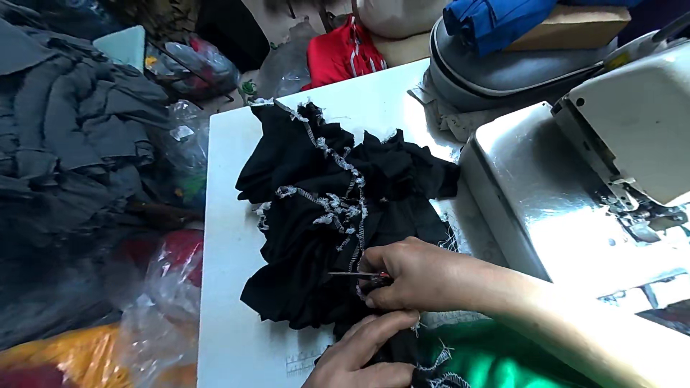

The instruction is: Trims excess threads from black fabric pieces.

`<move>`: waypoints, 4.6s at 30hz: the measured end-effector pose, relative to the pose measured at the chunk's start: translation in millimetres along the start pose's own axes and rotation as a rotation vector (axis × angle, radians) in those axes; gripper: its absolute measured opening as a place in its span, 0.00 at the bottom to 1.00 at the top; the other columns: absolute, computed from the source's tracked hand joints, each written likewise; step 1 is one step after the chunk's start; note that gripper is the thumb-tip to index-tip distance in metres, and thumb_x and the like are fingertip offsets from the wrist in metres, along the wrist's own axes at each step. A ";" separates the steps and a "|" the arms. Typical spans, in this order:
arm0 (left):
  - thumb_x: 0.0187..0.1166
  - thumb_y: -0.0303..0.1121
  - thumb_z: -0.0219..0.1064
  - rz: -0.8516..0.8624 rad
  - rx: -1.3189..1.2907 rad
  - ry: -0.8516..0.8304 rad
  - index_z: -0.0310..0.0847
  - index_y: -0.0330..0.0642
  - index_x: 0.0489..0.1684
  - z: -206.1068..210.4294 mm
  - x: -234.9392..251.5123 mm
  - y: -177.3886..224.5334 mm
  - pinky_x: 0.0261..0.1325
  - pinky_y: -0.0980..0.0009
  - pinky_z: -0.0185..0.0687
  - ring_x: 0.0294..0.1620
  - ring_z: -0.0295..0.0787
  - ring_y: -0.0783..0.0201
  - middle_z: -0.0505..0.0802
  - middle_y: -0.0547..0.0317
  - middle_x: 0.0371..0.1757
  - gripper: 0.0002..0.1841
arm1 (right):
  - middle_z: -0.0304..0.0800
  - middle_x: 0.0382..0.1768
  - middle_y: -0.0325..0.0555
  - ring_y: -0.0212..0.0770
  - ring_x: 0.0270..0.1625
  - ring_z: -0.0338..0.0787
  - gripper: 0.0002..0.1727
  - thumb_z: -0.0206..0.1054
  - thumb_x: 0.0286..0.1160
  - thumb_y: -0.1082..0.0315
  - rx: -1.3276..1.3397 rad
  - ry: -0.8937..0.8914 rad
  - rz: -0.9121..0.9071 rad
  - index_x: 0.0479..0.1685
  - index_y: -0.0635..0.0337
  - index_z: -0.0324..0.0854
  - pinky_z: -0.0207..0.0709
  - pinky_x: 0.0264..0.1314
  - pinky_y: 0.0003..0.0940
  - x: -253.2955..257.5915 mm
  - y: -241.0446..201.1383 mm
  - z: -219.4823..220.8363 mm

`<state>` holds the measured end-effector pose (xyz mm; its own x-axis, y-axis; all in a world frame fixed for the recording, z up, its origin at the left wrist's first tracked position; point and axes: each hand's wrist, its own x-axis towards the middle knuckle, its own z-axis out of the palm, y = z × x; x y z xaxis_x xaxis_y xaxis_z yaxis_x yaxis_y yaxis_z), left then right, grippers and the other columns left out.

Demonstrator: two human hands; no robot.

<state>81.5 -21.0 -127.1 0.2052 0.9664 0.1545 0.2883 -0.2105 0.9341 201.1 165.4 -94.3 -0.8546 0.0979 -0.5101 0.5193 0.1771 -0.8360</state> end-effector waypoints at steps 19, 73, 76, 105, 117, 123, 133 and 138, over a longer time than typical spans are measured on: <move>0.76 0.58 0.69 -0.057 -0.256 0.191 0.88 0.73 0.60 -6.0 -3.3 -43.7 0.79 0.74 0.74 0.81 0.72 0.76 0.73 0.80 0.86 0.17 | 0.81 0.28 0.27 0.15 0.18 0.68 0.13 0.65 0.78 0.76 0.843 -0.012 -0.016 0.57 0.54 0.83 0.62 0.19 0.10 -20.3 47.9 14.1; 0.74 0.59 0.70 -0.151 -0.146 0.137 0.86 0.59 0.62 -24.8 -5.6 -20.7 0.68 0.89 0.72 0.65 0.76 0.94 0.87 0.89 0.62 0.23 | 0.91 0.45 0.57 0.52 0.50 0.91 0.18 0.60 0.73 0.80 -0.074 0.253 -0.466 0.60 0.65 0.87 0.82 0.52 0.47 -45.4 25.1 29.6; 0.73 0.58 0.71 -0.133 -0.160 0.164 0.88 0.64 0.59 -24.2 -3.9 -21.6 0.69 0.89 0.72 0.67 0.75 0.93 0.84 0.92 0.63 0.20 | 0.92 0.47 0.55 0.46 0.51 0.91 0.16 0.60 0.76 0.78 -0.013 0.267 -0.471 0.59 0.65 0.86 0.82 0.54 0.43 -46.1 26.6 25.1; 0.79 0.58 0.67 -0.044 -0.160 0.290 0.85 0.68 0.67 -10.8 -4.1 -19.4 0.82 0.79 0.68 0.73 0.78 0.87 0.88 0.92 0.68 0.21 | 0.77 0.25 0.28 0.22 0.23 0.72 0.24 0.48 0.91 0.48 0.486 0.065 0.012 0.58 0.54 0.86 0.67 0.29 0.22 -66.1 45.6 28.9; 0.80 0.58 0.65 -0.042 -0.193 0.312 0.87 0.64 0.65 -11.1 -9.2 -25.6 0.82 0.77 0.68 0.75 0.78 0.84 0.90 0.88 0.67 0.21 | 0.76 0.25 0.26 0.19 0.23 0.71 0.20 0.56 0.88 0.49 0.559 0.079 0.003 0.57 0.54 0.86 0.65 0.27 0.19 -62.8 46.8 33.6; 0.82 0.55 0.64 -0.008 -0.161 0.241 0.86 0.58 0.61 -13.6 -8.3 -25.3 0.84 0.76 0.64 0.72 0.79 0.85 0.90 0.86 0.63 0.18 | 0.73 0.21 0.21 0.14 0.20 0.67 0.16 0.58 0.88 0.55 0.669 0.186 -0.105 0.49 0.53 0.88 0.61 0.22 0.12 -58.9 49.2 39.7; 0.83 0.54 0.64 -0.009 -0.170 0.236 0.86 0.59 0.60 -14.2 -9.3 -28.0 0.85 0.74 0.64 0.72 0.79 0.83 0.91 0.84 0.63 0.17 | 0.70 0.19 0.18 0.13 0.18 0.66 0.13 0.57 0.88 0.58 0.780 0.217 -0.151 0.45 0.50 0.86 0.58 0.20 0.11 -57.2 49.0 44.3; 0.81 0.56 0.65 -0.018 -0.168 0.248 0.86 0.61 0.63 -17.8 -12.0 -26.1 0.85 0.74 0.65 0.74 0.79 0.83 0.90 0.85 0.65 0.19 | 0.71 0.20 0.18 0.13 0.18 0.66 0.12 0.60 0.85 0.55 0.782 0.246 -0.101 0.47 0.49 0.85 0.59 0.20 0.11 -58.7 48.3 39.6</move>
<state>54.9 -24.4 -147.5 -0.0389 0.9807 0.1918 0.1265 -0.1856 0.9744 276.7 129.4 -112.7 -0.8276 0.3455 -0.4424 0.2186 -0.5275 -0.8209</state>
